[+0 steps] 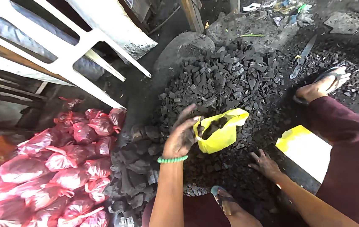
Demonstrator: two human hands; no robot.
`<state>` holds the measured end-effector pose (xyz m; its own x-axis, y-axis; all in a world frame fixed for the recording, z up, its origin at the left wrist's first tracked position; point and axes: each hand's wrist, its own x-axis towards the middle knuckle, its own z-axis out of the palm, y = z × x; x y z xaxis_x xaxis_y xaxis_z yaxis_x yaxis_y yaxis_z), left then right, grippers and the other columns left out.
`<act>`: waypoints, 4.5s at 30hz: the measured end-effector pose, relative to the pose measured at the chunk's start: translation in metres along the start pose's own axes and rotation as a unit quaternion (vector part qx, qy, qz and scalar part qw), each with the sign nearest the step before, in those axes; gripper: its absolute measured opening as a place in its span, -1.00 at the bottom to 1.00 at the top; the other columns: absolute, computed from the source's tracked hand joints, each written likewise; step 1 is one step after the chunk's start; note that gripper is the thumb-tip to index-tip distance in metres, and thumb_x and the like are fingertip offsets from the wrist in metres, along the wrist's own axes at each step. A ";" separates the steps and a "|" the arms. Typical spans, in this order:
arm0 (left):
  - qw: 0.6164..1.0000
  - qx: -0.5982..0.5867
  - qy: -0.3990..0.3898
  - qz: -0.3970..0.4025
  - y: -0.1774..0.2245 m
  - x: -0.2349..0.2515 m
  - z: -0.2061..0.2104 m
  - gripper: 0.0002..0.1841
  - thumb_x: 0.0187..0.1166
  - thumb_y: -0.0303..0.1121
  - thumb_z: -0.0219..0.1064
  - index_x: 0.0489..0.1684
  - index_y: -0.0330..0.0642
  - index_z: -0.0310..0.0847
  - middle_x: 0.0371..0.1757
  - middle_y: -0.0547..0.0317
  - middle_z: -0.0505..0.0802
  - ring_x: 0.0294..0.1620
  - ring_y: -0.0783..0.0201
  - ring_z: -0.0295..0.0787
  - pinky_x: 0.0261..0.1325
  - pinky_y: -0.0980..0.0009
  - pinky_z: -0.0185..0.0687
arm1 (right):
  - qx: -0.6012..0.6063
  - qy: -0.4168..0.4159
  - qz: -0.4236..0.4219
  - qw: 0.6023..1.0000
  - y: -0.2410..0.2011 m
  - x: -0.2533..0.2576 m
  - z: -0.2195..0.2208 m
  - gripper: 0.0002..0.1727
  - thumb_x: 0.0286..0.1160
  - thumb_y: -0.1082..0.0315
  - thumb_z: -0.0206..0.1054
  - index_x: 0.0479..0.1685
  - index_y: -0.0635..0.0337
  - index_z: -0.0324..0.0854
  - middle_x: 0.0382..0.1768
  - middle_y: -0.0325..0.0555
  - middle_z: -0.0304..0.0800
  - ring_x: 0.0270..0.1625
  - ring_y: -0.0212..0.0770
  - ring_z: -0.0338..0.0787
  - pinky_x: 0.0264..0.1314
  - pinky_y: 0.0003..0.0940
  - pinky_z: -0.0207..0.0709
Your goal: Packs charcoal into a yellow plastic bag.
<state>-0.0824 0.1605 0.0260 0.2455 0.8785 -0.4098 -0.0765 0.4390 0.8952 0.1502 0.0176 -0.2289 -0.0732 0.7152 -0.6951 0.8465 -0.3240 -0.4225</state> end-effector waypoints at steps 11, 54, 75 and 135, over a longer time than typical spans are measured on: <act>0.989 0.027 0.101 0.101 -0.030 -0.103 -0.033 -0.05 0.26 -0.08 0.61 0.74 -0.09 0.20 0.05 0.03 0.89 -0.03 0.17 0.91 0.06 0.27 0.85 | 0.063 0.062 -0.069 0.994 -0.053 0.055 -0.061 -0.22 0.34 0.04 0.65 0.65 -0.15 0.50 0.74 0.27 0.22 0.70 0.42 0.32 0.46 0.43 0.45; 0.814 0.558 -0.010 -0.164 -0.105 -0.102 0.026 -0.14 0.58 -0.28 0.39 0.89 -0.13 -0.02 0.70 -0.41 0.33 0.48 -0.26 0.59 0.48 -0.07 0.56 | -0.273 -0.013 -0.245 0.930 -0.070 -0.101 -0.116 -0.39 0.71 -0.01 0.29 0.51 0.29 0.55 0.50 0.33 0.57 0.61 0.38 0.47 0.68 0.31 0.19; 0.992 0.020 -0.067 -0.105 -0.035 -0.097 0.083 -0.67 0.87 -0.18 -0.04 -0.17 -0.14 0.57 -0.71 0.37 0.45 -0.83 0.55 0.20 -0.76 0.67 0.19 | -0.072 0.269 -0.317 0.907 -0.118 -0.189 -0.219 -0.60 0.46 0.30 0.51 0.26 0.22 0.70 -0.29 0.21 0.85 -0.20 0.30 0.84 -0.05 0.37 0.61; 0.987 -0.144 0.056 -0.044 -0.067 -0.153 0.110 -0.55 0.91 -0.19 -0.11 -0.33 -0.22 0.58 -0.44 0.16 0.74 -0.46 0.35 0.70 -0.28 0.49 0.69 | 0.357 0.255 -0.353 0.827 -0.075 -0.186 -0.088 -0.49 0.01 0.06 0.71 -0.18 0.22 0.68 -0.23 -0.24 0.73 -0.13 -0.43 0.69 0.04 -0.43 0.58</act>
<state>-0.0087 -0.0242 0.0483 0.1559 0.8432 -0.5146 -0.3361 0.5351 0.7750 0.1470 -0.0368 -0.0163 -0.0302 0.9912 0.1291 0.1476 0.1322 -0.9802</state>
